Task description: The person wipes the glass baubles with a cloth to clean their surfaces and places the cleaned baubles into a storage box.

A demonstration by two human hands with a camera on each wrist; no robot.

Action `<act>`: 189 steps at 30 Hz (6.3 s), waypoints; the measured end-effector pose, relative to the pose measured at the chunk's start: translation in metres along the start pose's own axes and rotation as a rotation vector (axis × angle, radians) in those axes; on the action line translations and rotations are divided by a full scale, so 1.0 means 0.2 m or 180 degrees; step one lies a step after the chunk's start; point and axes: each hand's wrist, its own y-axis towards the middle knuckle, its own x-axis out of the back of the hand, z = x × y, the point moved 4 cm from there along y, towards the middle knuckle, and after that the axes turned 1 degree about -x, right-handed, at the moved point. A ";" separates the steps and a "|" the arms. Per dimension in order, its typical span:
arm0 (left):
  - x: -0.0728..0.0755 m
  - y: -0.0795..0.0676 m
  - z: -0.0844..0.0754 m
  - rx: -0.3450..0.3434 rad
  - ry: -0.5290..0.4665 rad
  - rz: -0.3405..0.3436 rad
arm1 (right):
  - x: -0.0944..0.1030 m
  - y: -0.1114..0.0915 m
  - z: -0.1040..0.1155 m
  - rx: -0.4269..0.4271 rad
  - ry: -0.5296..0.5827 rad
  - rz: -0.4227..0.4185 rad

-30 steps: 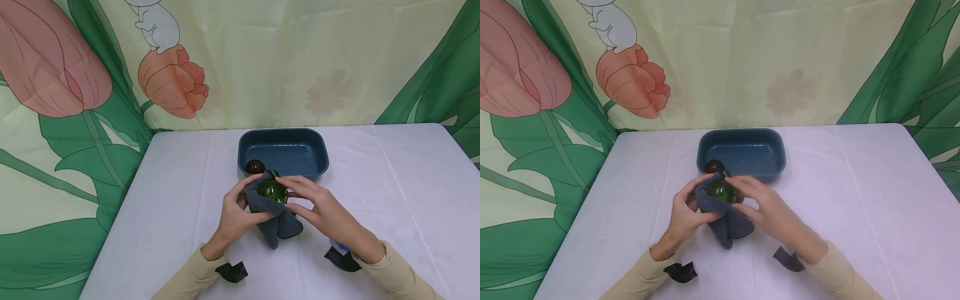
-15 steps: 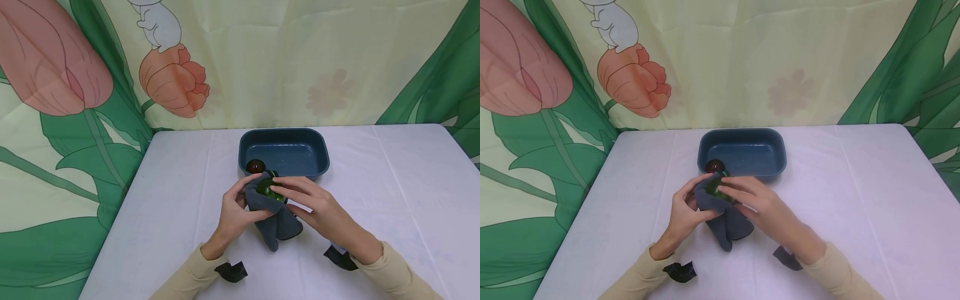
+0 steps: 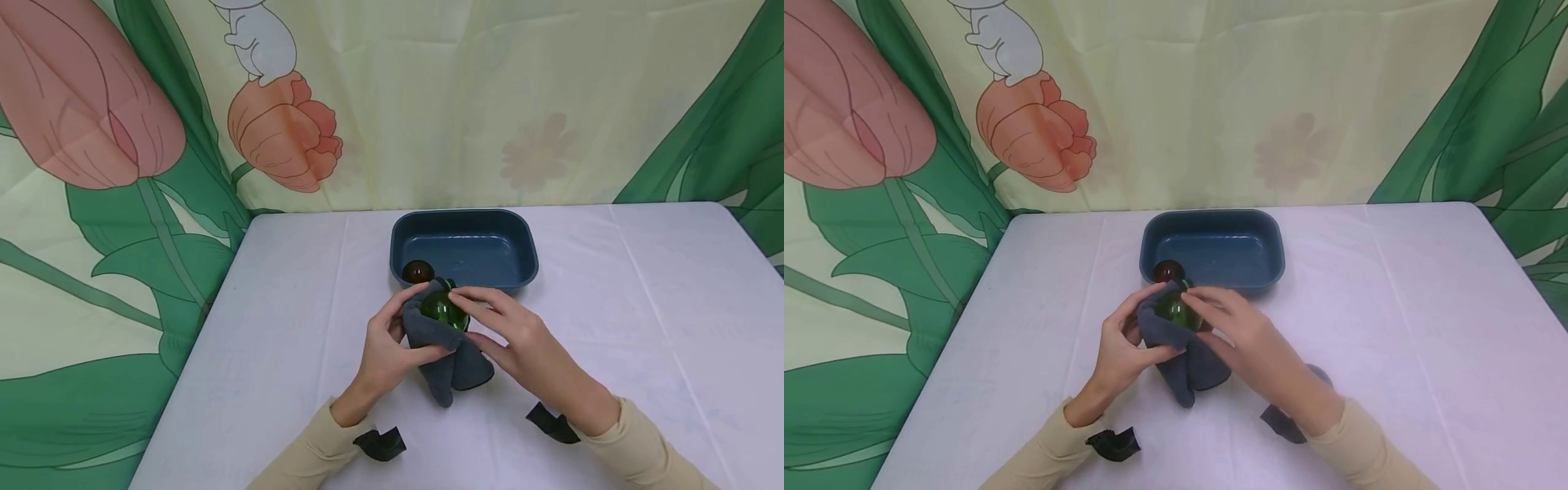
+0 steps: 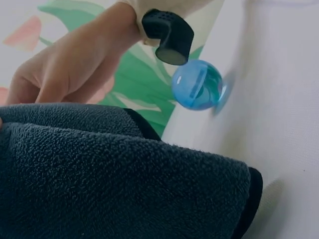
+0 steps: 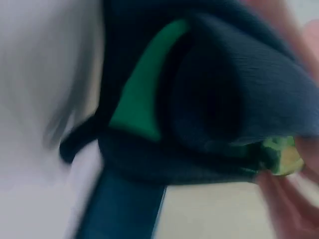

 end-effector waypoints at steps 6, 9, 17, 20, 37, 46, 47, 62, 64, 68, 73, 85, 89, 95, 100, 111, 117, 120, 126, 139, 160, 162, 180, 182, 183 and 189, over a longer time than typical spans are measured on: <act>0.01 0.00 0.00 -0.0038 -0.0055 0.0063 | -0.02 0.00 -0.06 -0.0783 0.1040 0.0117; 0.01 0.01 0.00 -0.0044 -0.0071 0.0057 | -0.01 0.00 -0.07 -0.0803 0.0995 0.0159; 0.02 0.01 0.00 -0.0086 -0.0076 0.0060 | 0.03 0.01 -0.02 0.0026 0.0430 0.0003; 0.02 0.01 0.00 -0.0081 -0.0090 0.0062 | 0.02 0.01 -0.01 0.0364 0.0336 -0.0022; 0.00 0.02 0.00 -0.0107 -0.0103 0.0187 | 0.01 -0.01 -0.04 -0.0527 0.0773 0.0059; 0.01 0.02 -0.01 -0.0129 -0.0048 0.0173 | 0.02 0.00 -0.03 -0.0457 0.0526 0.0029; 0.01 0.02 -0.01 -0.0128 -0.0044 0.0180 | 0.03 0.00 -0.03 -0.0365 0.0454 0.0003; 0.02 0.00 0.01 0.0140 -0.0041 0.0164 | 0.00 0.00 0.00 0.0411 0.0063 0.0298; 0.02 0.00 0.01 0.0142 -0.0057 0.0150 | -0.01 -0.01 0.00 0.0398 0.0050 0.0301; 0.02 0.00 0.01 0.0149 -0.0072 0.0119 | -0.01 -0.01 0.00 0.0408 -0.0064 0.0240; 0.02 0.00 0.00 0.0182 -0.0053 0.0058 | -0.02 -0.01 -0.02 0.0004 0.0254 0.0132; 0.01 0.02 0.00 0.0142 -0.0061 0.0030 | -0.01 0.00 -0.04 -0.0035 0.0187 0.0223; 0.01 0.02 0.00 0.0140 -0.0069 0.0043 | -0.01 0.02 -0.02 0.0259 0.0050 0.0273; 0.01 0.02 0.00 0.0101 -0.0112 0.0062 | 0.00 0.03 0.00 0.0384 -0.0077 0.0034; 0.01 0.03 -0.01 0.0012 -0.0129 0.0176 | 0.00 0.02 0.00 0.0107 0.0074 -0.0107; 0.03 0.04 0.02 -0.0024 -0.0248 0.0167 | -0.04 0.02 -0.03 -0.0354 0.0305 -0.0134; 0.03 0.05 0.02 -0.0008 -0.0264 0.0125 | -0.02 0.05 -0.01 0.0055 -0.0033 0.0064; 0.03 0.05 0.03 0.0016 -0.0296 0.0106 | -0.02 0.06 0.00 0.0206 -0.0175 0.0142; 0.04 0.06 0.02 0.0027 -0.0302 0.0112 | -0.02 0.08 0.01 0.0368 -0.0303 -0.0017; 0.08 0.06 0.02 0.0041 -0.0324 -0.0009 | 0.06 0.17 -0.01 0.0157 -0.0178 -0.0143; 0.18 -0.02 0.06 0.0262 -0.0212 -0.0140 | 0.10 0.41 -0.34 -0.0798 -0.0535 0.0425; 0.19 -0.02 0.06 0.0255 -0.0206 -0.0146 | 0.08 0.41 -0.37 -0.0879 -0.0547 0.0489; 0.19 -0.04 0.05 0.0198 -0.0196 -0.0151 | -0.07 0.41 -0.60 -0.1278 -0.0507 0.1170; 0.19 -0.04 0.05 0.0199 -0.0200 -0.0143 | -0.09 0.40 -0.62 -0.1304 -0.0481 0.1269; 0.19 -0.04 0.05 0.0194 -0.0189 -0.0138 | -0.09 0.40 -0.63 -0.1320 -0.0471 0.1305; 0.18 -0.04 0.04 0.0158 -0.0169 -0.0118 | -0.11 0.39 -0.67 -0.1460 -0.0476 0.1395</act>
